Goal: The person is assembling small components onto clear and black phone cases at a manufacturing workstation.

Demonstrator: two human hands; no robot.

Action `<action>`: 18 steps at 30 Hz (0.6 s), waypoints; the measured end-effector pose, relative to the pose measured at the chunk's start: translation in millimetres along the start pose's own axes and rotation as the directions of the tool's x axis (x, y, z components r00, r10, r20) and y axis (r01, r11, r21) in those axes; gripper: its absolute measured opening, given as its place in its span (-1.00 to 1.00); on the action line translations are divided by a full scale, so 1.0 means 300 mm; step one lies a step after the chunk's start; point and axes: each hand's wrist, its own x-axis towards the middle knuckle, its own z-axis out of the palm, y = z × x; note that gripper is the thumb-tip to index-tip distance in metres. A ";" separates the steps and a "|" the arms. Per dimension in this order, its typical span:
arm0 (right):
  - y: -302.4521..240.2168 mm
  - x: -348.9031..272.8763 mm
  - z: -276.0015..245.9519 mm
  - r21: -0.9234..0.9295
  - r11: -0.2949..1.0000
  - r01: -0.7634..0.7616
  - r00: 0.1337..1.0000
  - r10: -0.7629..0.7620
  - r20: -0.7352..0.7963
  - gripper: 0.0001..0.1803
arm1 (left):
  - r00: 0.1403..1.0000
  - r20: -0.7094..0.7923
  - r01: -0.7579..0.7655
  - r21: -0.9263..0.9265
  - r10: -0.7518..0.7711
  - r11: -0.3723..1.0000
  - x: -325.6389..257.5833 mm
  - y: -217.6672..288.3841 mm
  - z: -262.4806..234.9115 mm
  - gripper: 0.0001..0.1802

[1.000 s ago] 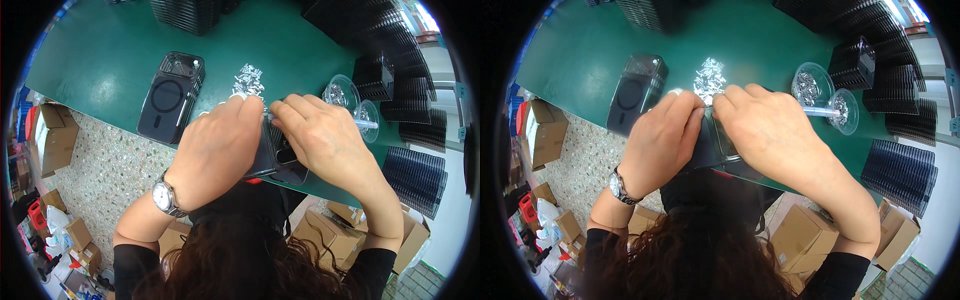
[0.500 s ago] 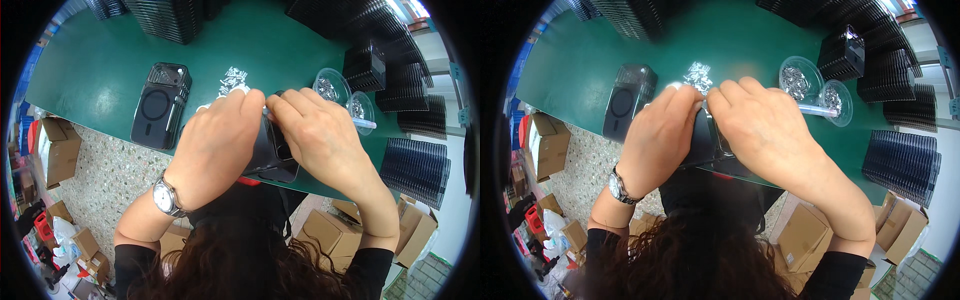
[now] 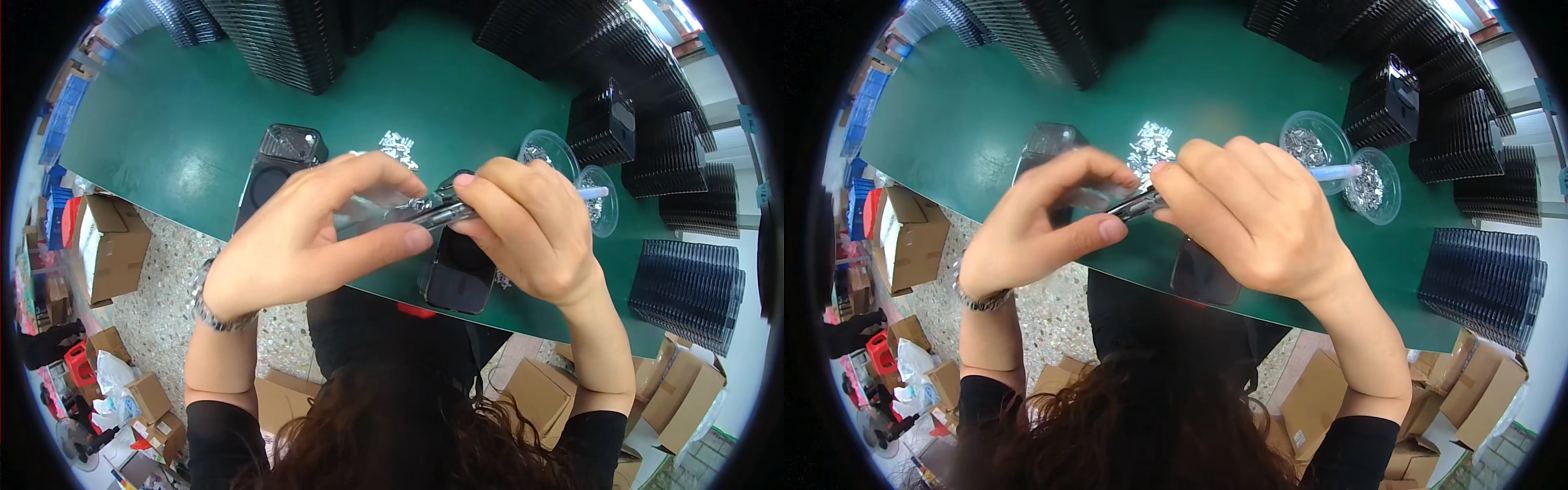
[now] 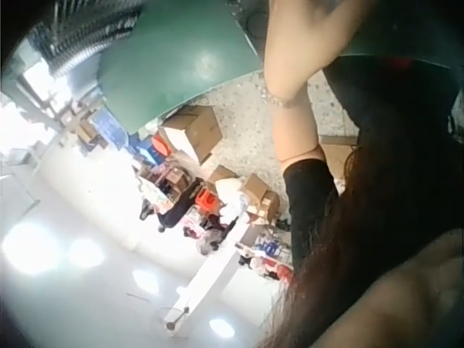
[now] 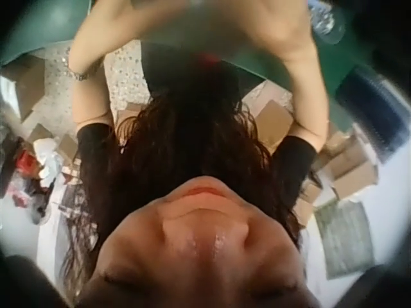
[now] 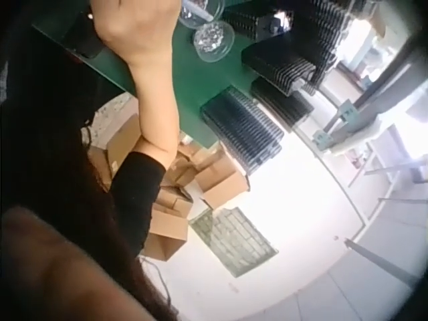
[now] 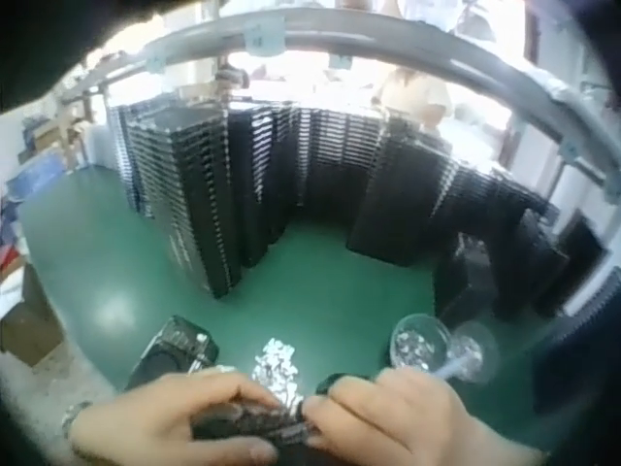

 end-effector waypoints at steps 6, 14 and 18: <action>-0.008 -0.003 -0.013 0.006 1.000 -0.016 1.000 0.016 0.015 -0.56 | 0.907 0.287 0.368 -0.186 -0.308 0.911 -0.001 0.005 0.003 -0.42; -0.042 -0.174 -0.104 0.113 0.761 -0.639 0.750 0.649 -0.126 -0.66 | 0.900 -0.421 0.288 0.379 -0.114 0.879 -0.086 -0.070 0.012 -0.21; -0.086 -0.290 -0.132 0.048 0.642 -0.765 0.639 0.766 -0.068 -0.69 | 0.814 -0.554 0.544 0.623 -0.174 0.562 -0.103 -0.169 0.007 -0.13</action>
